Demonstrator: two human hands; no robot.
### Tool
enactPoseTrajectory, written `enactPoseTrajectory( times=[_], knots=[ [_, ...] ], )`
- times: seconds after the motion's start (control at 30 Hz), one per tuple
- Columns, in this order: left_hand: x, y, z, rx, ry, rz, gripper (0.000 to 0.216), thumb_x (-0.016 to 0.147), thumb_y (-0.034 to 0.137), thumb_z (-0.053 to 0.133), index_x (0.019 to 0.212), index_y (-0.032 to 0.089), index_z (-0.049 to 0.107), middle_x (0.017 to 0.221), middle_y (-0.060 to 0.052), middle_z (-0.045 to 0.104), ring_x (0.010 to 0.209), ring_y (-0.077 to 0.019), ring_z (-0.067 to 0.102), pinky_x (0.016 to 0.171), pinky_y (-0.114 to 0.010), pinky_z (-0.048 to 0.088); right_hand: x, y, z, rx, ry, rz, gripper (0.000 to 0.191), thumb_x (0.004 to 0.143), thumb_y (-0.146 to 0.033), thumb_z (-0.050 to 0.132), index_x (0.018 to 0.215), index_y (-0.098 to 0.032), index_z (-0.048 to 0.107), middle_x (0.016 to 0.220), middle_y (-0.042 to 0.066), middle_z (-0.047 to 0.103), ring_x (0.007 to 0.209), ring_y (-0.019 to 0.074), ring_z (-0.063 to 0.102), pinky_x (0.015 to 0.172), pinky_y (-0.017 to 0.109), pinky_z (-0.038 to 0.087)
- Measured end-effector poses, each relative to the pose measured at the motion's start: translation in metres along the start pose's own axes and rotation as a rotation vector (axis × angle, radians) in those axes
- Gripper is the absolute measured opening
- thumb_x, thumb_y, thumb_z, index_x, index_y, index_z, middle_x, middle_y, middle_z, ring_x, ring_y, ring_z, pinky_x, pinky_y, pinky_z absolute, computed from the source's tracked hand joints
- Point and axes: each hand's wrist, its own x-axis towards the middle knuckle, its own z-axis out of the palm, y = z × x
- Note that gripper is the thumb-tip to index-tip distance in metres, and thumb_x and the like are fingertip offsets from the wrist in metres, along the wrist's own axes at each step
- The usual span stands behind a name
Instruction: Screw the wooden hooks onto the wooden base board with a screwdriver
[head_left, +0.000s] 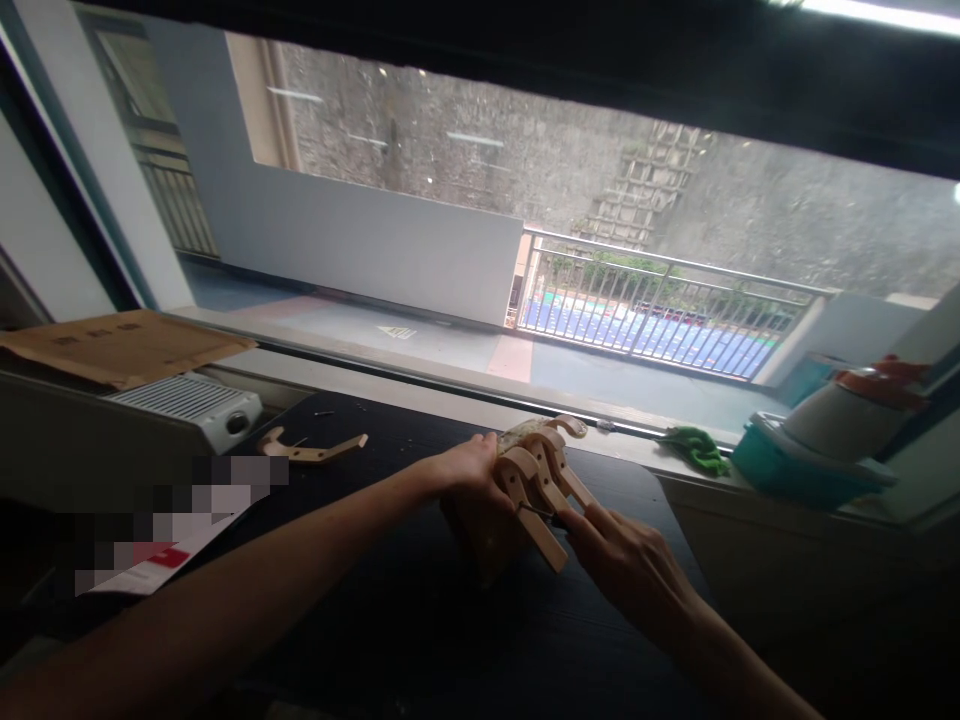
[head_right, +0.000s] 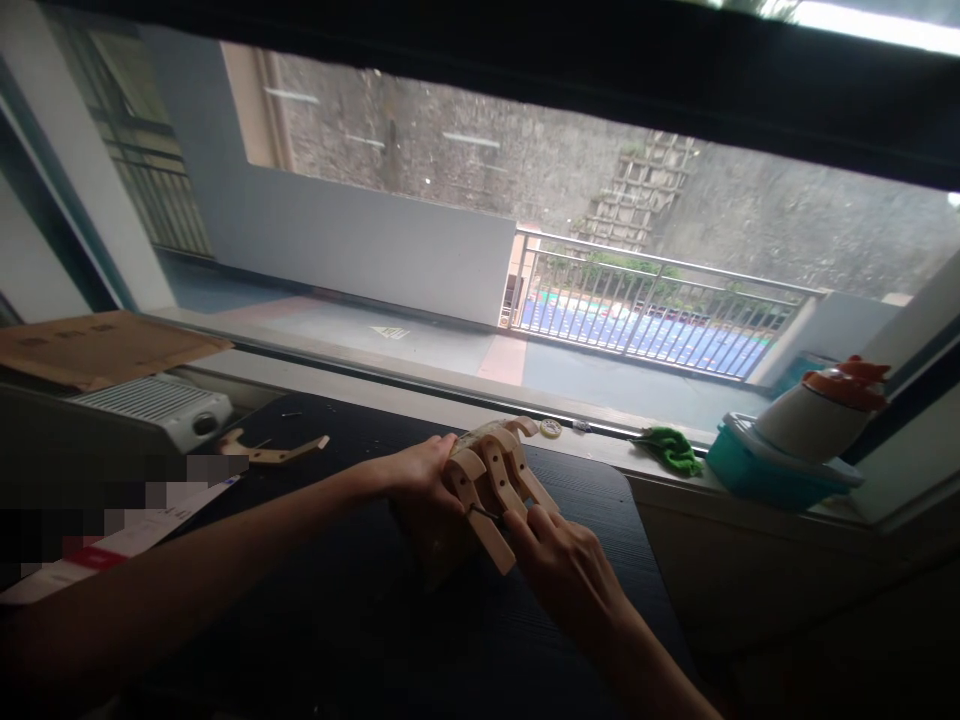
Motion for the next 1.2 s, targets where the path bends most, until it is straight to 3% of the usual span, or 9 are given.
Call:
enactPoseTrajectory(
  times=[0.13,0.23,0.33,0.47,0.57,0.73,1.0,1.1,1.2],
  knots=[
    [-0.001,0.001,-0.001,0.001,0.0,-0.004,0.089,0.044,0.057,0.075,0.115,0.014,0.045,0.113,-0.013,0.054,0.107,-0.0336,0.053,0.084,-0.034,0.048,0.006,0.007,-0.004,-0.088,-0.036,-0.136,0.039,0.085,-0.006,0.042,0.123,-0.014,0.047,0.09,0.009,0.063,0.068,0.0159,0.06,0.051,0.024,0.041],
    [-0.001,0.001,0.0,0.002,0.003,0.001,0.085,0.045,0.055,0.075,0.114,0.014,0.046,0.113,-0.012,0.054,0.107,-0.0323,0.053,0.086,-0.033,0.048,0.006,0.006,-0.005,-0.032,-0.1,-0.111,0.039,0.085,-0.005,0.04,0.121,-0.015,0.049,0.093,0.009,0.064,0.062,0.0147,0.058,0.049,0.025,0.037],
    [-0.001,0.001,0.002,0.004,0.008,0.006,0.088,0.046,0.055,0.075,0.117,0.014,0.043,0.115,-0.012,0.052,0.107,-0.0313,0.053,0.088,-0.033,0.047,0.005,0.001,-0.004,0.215,-0.146,0.116,0.028,0.088,-0.014,0.041,0.111,-0.019,0.056,0.085,0.005,0.066,0.062,0.0157,0.06,0.052,0.026,0.037],
    [-0.001,0.006,0.005,0.023,0.022,-0.012,0.093,0.044,0.053,0.076,0.12,0.015,0.04,0.116,-0.013,0.051,0.109,-0.0324,0.051,0.089,-0.036,0.046,0.009,-0.007,-0.002,0.68,-0.207,0.629,0.029,0.089,-0.037,0.042,0.089,-0.018,0.064,0.07,0.002,0.066,0.063,0.0169,0.06,0.054,0.026,0.039],
    [-0.002,0.008,0.004,0.029,0.025,-0.015,0.095,0.042,0.053,0.076,0.12,0.014,0.04,0.116,-0.014,0.051,0.108,-0.0333,0.051,0.088,-0.037,0.046,0.012,-0.009,-0.001,0.818,-0.244,0.759,0.036,0.087,-0.041,0.04,0.083,-0.016,0.065,0.071,0.004,0.065,0.064,0.0179,0.059,0.054,0.026,0.04],
    [-0.004,0.001,0.0,0.009,0.005,-0.007,0.087,0.046,0.055,0.075,0.116,0.013,0.044,0.112,-0.013,0.053,0.105,-0.0317,0.053,0.087,-0.035,0.047,0.013,-0.015,-0.013,0.657,-0.271,0.61,0.025,0.08,-0.022,0.049,0.103,-0.019,0.058,0.082,0.002,0.067,0.065,0.0165,0.06,0.059,0.027,0.043],
    [-0.006,0.002,-0.002,0.002,-0.013,-0.022,0.086,0.047,0.055,0.074,0.116,0.013,0.044,0.112,-0.013,0.053,0.108,-0.033,0.052,0.087,-0.035,0.047,0.021,-0.004,-0.031,-0.017,-0.125,-0.134,0.043,0.081,-0.001,0.037,0.119,-0.015,0.051,0.087,0.008,0.062,0.066,0.0173,0.059,0.055,0.028,0.043],
    [-0.005,0.0,-0.001,0.005,-0.011,-0.019,0.085,0.048,0.055,0.074,0.115,0.014,0.044,0.112,-0.012,0.053,0.108,-0.0316,0.052,0.088,-0.034,0.047,0.02,0.005,-0.025,-0.036,-0.147,-0.178,0.044,0.081,-0.001,0.037,0.123,-0.012,0.048,0.083,0.007,0.062,0.062,0.0166,0.058,0.052,0.027,0.041],
    [-0.003,-0.002,0.001,0.008,-0.008,-0.016,0.084,0.047,0.056,0.074,0.114,0.016,0.044,0.113,-0.011,0.052,0.109,-0.0309,0.051,0.089,-0.033,0.046,0.015,0.007,-0.019,0.068,-0.224,-0.065,0.04,0.083,-0.004,0.037,0.118,-0.016,0.052,0.078,0.004,0.063,0.058,0.016,0.057,0.048,0.027,0.035]
  ],
)
